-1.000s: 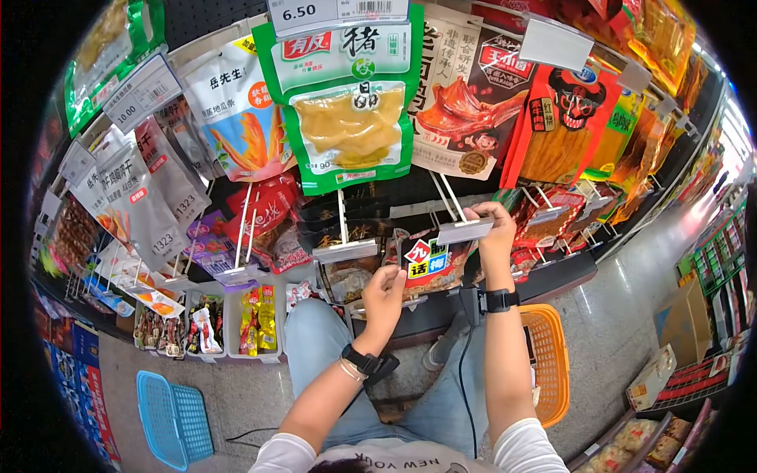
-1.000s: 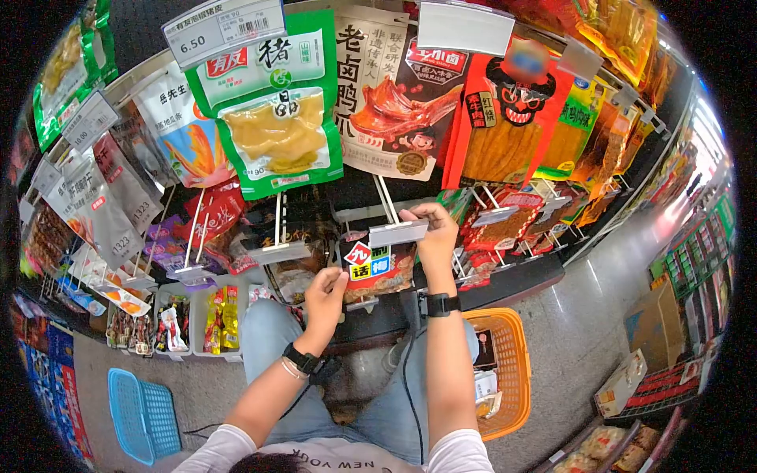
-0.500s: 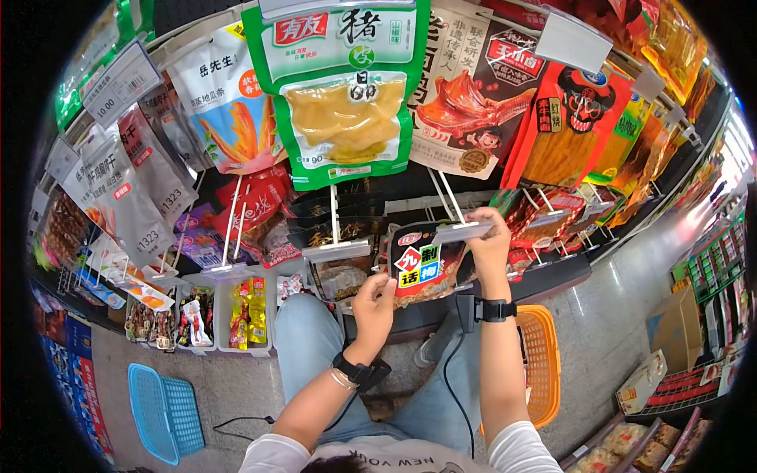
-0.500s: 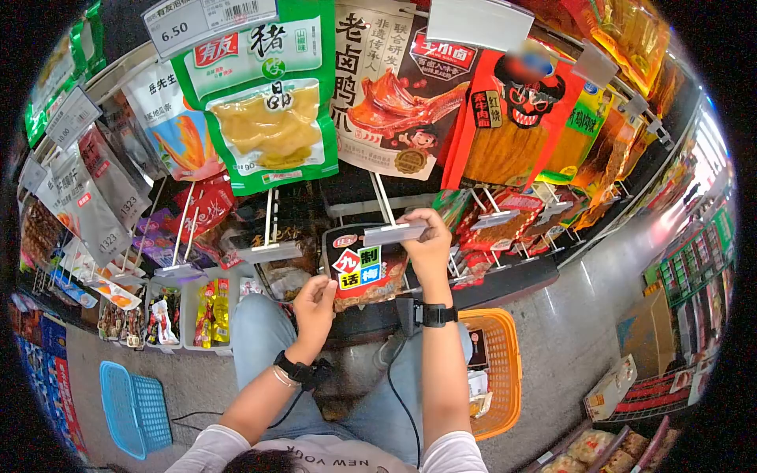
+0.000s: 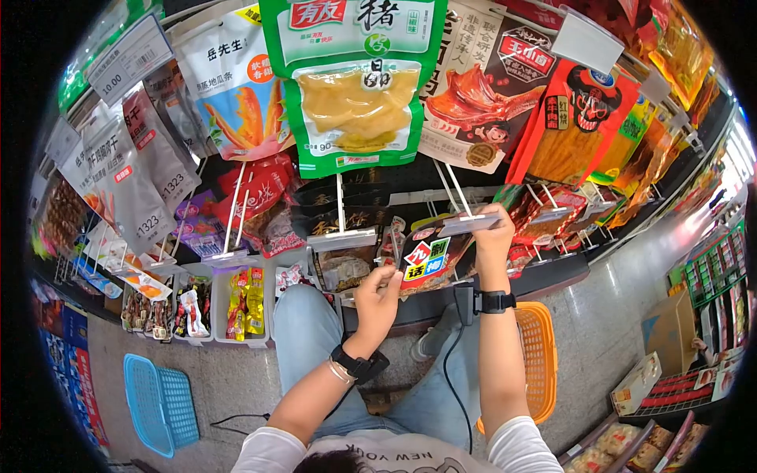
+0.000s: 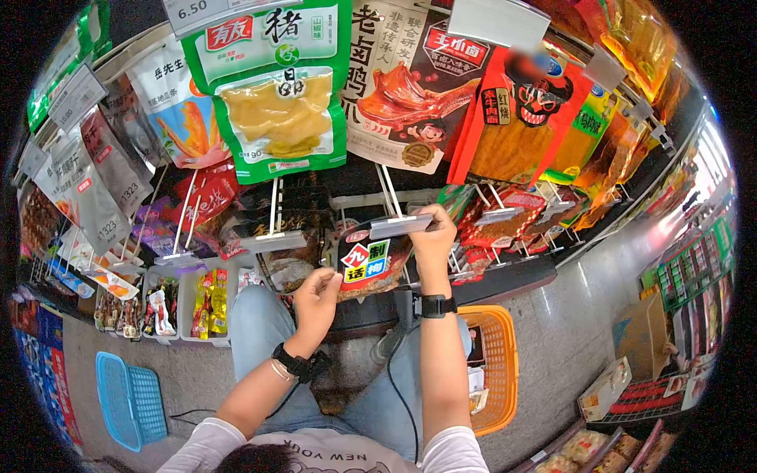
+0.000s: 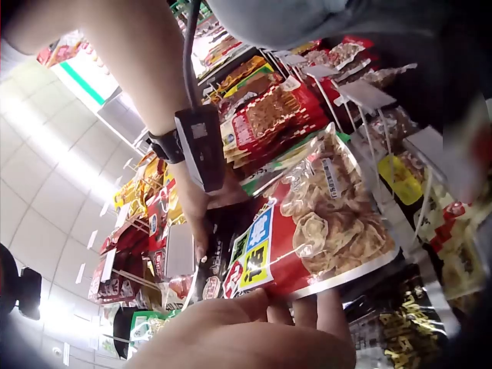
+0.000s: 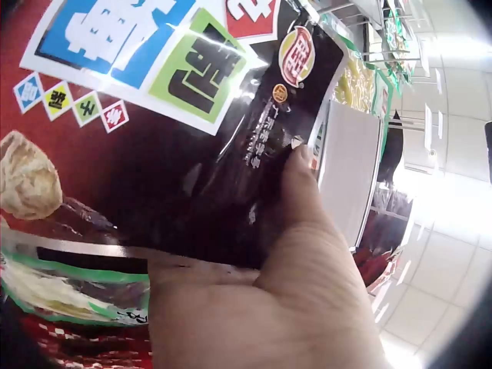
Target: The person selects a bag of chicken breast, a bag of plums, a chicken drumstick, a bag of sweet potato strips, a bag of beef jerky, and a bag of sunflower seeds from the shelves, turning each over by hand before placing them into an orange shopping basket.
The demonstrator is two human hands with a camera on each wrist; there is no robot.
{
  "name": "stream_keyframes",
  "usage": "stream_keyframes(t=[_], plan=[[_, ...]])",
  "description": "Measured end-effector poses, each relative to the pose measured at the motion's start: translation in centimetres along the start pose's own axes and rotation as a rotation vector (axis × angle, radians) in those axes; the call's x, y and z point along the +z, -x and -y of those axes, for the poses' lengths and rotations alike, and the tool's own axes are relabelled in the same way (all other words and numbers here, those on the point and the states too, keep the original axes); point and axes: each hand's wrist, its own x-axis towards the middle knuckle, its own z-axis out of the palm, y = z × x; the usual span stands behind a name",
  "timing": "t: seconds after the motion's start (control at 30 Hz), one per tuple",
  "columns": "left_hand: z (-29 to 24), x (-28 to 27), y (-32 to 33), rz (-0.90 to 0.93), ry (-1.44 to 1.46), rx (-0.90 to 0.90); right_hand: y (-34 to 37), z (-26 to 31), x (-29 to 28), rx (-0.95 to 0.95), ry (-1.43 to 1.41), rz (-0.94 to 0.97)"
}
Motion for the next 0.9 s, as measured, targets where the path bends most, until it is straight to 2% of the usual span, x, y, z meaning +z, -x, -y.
stream_keyframes(t=[0.1, 0.2, 0.23, 0.63, 0.8, 0.9], plan=[[-0.4, 0.1, 0.1, -0.012, -0.030, 0.010, -0.3, -0.1, 0.4, -0.036, -0.005, 0.010], [-0.4, 0.4, 0.0, -0.029, 0.010, -0.004, -0.1, 1.5, 1.0, 0.014, -0.151, 0.037], [-0.4, 0.5, 0.0, -0.023, 0.007, 0.006, -0.3, 0.9, 0.6, -0.015, -0.026, 0.034], [-0.2, 1.1, 0.0, -0.002, 0.036, 0.004, -0.5, 0.5, 0.1, -0.046, -0.019, -0.014], [0.1, 0.8, -0.2, -0.019, 0.003, -0.039, -0.5, 0.4, 0.1, -0.062, 0.070, 0.006], [0.9, 0.9, -0.2, -0.043, 0.018, 0.003, -0.4, 0.3, 0.2, -0.071, 0.058, 0.036]])
